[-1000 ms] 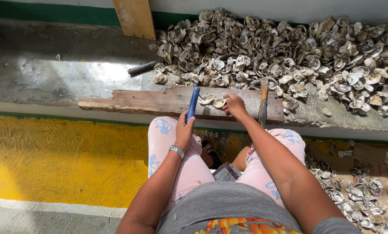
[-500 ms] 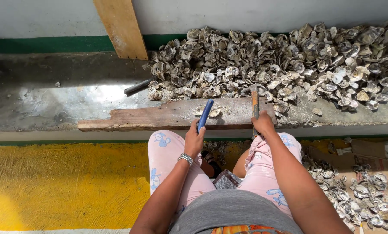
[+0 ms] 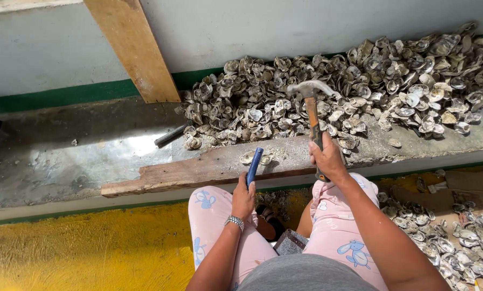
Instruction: Hammering oyster shells on a wooden board to process them.
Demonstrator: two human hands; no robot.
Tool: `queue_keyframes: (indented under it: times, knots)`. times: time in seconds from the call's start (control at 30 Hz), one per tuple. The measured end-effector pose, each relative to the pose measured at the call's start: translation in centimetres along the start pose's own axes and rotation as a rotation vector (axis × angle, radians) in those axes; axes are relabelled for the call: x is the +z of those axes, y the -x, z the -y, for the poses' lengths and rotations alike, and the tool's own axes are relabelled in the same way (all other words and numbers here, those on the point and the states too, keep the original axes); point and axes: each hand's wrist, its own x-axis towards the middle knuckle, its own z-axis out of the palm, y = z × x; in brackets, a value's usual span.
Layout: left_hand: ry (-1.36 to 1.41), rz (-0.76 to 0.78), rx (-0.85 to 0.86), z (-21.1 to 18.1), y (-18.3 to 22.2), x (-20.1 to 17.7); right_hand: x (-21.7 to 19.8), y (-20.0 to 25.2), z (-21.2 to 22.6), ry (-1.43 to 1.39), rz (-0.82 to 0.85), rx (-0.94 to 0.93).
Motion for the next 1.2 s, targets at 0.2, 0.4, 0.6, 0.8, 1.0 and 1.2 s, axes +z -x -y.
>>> queue_keyframes:
  times: [0.2,0.4,0.6,0.8,1.0,1.2]
  knots:
    - [-0.069,0.064,-0.062,-1.7,0.7,-0.6,1.8,8.1,3.3,0.455,0.215,0.129]
    - [-0.080,0.037,-0.009,-0.3,0.6,0.6,3.3,10.4,5.4,0.540,0.142,-0.040]
    - [-0.133,0.062,-0.068,-1.4,0.7,0.2,4.7,9.2,3.3,0.666,0.097,-0.088]
    - [-0.148,0.053,-0.072,-0.6,0.6,0.7,4.3,10.0,4.5,0.657,0.156,-0.022]
    - [-0.159,0.032,-0.014,0.1,0.5,1.2,4.5,8.6,1.4,0.757,0.300,-0.067]
    - [0.083,0.095,-0.163,0.5,0.1,0.7,4.6,4.0,-1.6,0.240,0.181,0.294]
